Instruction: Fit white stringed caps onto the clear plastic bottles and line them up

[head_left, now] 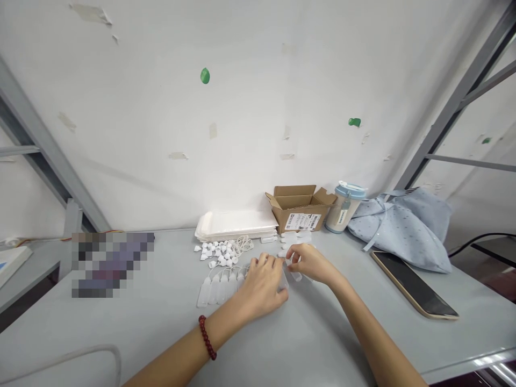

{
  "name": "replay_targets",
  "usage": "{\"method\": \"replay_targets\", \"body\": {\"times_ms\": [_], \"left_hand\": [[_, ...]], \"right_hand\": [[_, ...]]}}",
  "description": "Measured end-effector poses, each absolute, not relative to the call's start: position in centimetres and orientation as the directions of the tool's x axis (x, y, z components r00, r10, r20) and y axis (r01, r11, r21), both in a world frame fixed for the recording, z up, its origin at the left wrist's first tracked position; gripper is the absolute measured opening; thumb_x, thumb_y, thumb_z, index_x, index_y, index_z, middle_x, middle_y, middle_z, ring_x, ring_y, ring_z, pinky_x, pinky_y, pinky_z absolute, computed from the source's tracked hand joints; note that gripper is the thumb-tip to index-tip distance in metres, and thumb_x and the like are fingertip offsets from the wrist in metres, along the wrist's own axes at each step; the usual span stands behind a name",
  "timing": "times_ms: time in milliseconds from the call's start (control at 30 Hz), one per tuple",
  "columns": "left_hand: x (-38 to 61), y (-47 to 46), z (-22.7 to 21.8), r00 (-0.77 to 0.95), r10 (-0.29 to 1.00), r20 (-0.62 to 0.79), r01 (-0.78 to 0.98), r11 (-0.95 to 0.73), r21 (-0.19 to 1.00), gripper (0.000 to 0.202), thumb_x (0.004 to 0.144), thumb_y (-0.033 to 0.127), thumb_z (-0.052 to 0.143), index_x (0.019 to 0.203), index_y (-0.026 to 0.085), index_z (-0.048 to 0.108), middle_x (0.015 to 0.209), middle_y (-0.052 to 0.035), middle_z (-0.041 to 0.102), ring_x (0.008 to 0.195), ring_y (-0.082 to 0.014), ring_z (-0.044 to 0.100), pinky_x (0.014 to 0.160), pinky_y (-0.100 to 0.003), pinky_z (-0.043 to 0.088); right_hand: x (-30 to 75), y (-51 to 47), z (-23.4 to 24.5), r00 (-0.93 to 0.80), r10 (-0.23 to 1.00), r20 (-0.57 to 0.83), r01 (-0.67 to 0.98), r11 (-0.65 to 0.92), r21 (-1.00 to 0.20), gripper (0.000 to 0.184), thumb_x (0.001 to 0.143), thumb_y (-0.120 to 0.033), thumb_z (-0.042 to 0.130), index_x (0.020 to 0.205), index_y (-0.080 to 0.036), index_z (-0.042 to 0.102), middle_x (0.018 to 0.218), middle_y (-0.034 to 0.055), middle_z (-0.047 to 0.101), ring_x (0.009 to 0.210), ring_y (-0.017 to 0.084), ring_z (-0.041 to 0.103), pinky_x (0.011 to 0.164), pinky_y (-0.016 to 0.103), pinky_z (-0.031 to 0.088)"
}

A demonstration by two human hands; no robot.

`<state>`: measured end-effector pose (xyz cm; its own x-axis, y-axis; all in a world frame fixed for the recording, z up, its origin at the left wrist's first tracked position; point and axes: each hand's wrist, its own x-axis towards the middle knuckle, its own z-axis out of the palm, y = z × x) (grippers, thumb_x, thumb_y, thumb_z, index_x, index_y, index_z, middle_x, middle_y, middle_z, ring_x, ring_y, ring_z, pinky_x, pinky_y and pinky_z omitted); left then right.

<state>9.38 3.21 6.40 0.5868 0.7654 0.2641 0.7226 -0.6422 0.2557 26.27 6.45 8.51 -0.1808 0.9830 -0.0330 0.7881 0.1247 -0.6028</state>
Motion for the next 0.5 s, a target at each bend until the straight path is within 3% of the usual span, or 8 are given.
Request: {"method": "replay_targets", "body": {"times_ms": [300,500], "left_hand": [[8.9,3.5,7.5,0.588,0.782,0.207,0.716,-0.622,0.318,0.042,0.075,0.031,0.052,0.115,0.018,0.047,0.111,-0.0091,0.055,0.108,-0.0281,0.043,0.088,-0.042,0.036],[7.1,6.1,8.9,0.339,0.909,0.242,0.808,-0.413,0.421,0.031,0.083,0.028,0.041,0.110,0.018,0.053,0.115,-0.0069,0.058,0.111,-0.0230,0.047,0.092,-0.035,0.037]], "right_hand": [[26.1,6.3,8.8,-0.169,0.984,-0.052,0.845,0.117,-0.522,0.017,0.063,-0.017,0.064,0.080,-0.016,0.065,0.073,0.0023,0.066,0.061,0.015,0.056,0.049,0.021,0.035],[26.4,6.4,8.8,-0.155,0.986,-0.060,0.870,0.107,-0.481,0.011,0.065,-0.020,0.063,0.073,-0.014,0.067,0.074,0.0049,0.066,0.066,0.017,0.058,0.051,0.022,0.036]]}}
